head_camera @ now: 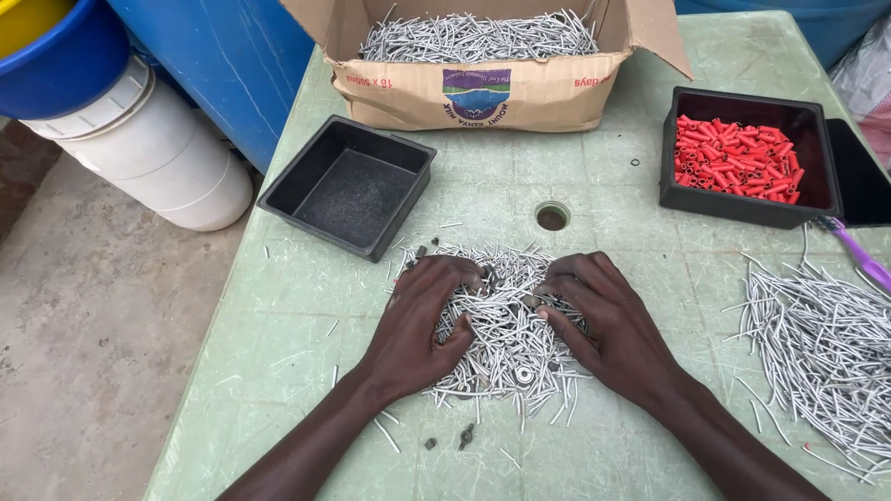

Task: The person sorts small metal fasteners and red plastic caps on a green table. They separate the items by hand, placing the metal pieces into a cardboard box and the red caps into a black tray. The person also uses a purple toothbrush to sweep the table surface and sorts through a black container of mixed hardware.

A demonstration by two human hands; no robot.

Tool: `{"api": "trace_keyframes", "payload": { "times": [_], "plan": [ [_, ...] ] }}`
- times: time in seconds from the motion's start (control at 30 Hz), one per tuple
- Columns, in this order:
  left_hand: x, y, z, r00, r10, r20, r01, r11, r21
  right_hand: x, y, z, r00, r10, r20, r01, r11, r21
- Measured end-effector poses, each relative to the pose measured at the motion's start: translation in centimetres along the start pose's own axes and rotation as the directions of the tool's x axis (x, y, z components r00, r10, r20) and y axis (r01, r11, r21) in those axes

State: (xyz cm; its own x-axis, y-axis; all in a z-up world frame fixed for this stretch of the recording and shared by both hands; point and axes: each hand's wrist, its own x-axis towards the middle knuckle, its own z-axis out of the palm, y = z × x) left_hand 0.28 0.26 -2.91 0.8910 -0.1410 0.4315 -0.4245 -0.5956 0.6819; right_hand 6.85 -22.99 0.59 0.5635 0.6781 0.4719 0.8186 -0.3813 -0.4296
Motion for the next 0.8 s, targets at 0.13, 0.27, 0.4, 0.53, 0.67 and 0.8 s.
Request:
{"api": "trace_keyframes", "payload": {
  "times": [0.13, 0.27, 0.4, 0.53, 0.67, 0.8],
  "plan": [
    [0.6, 0.7, -1.4, 0.997, 0.075, -0.029, -0.077, 0.994, -0.077, 0.3, -0.1, 0.2, 0.996, 0.036, -0.078, -0.036, 0.999, 0.005],
    [0.8, 0.8, -1.6, 0.995, 0.092, -0.050, -0.099, 0.983, -0.157, 0.2, -0.1, 0.2, 0.995, 0.024, -0.099, -0.027, 0.999, -0.035],
    [0.8, 1.3, -1.8, 0.993, 0.083, -0.090, -0.099, 0.977, -0.189, 0.7, -0.5, 0.4, 0.997, -0.041, -0.060, 0.039, 0.999, -0.027],
    [1.0, 1.4, -1.9, 0.991, 0.069, -0.115, -0.092, 0.973, -0.211, 1.1, -0.7, 0.6, 0.998, -0.012, -0.069, 0.017, 0.998, 0.068],
    [1.2, 2.4, -1.8, 0.985, 0.092, -0.145, -0.121, 0.973, -0.199, 1.4, -0.2, -0.3, 0.994, 0.021, -0.112, 0.001, 0.981, 0.192],
    [1.4, 4.2, -1.6, 0.974, 0.167, -0.151, -0.190, 0.970, -0.153, 1.4, -0.1, -0.5, 0.979, 0.171, -0.108, -0.102, 0.879, 0.465]
  ]
}}
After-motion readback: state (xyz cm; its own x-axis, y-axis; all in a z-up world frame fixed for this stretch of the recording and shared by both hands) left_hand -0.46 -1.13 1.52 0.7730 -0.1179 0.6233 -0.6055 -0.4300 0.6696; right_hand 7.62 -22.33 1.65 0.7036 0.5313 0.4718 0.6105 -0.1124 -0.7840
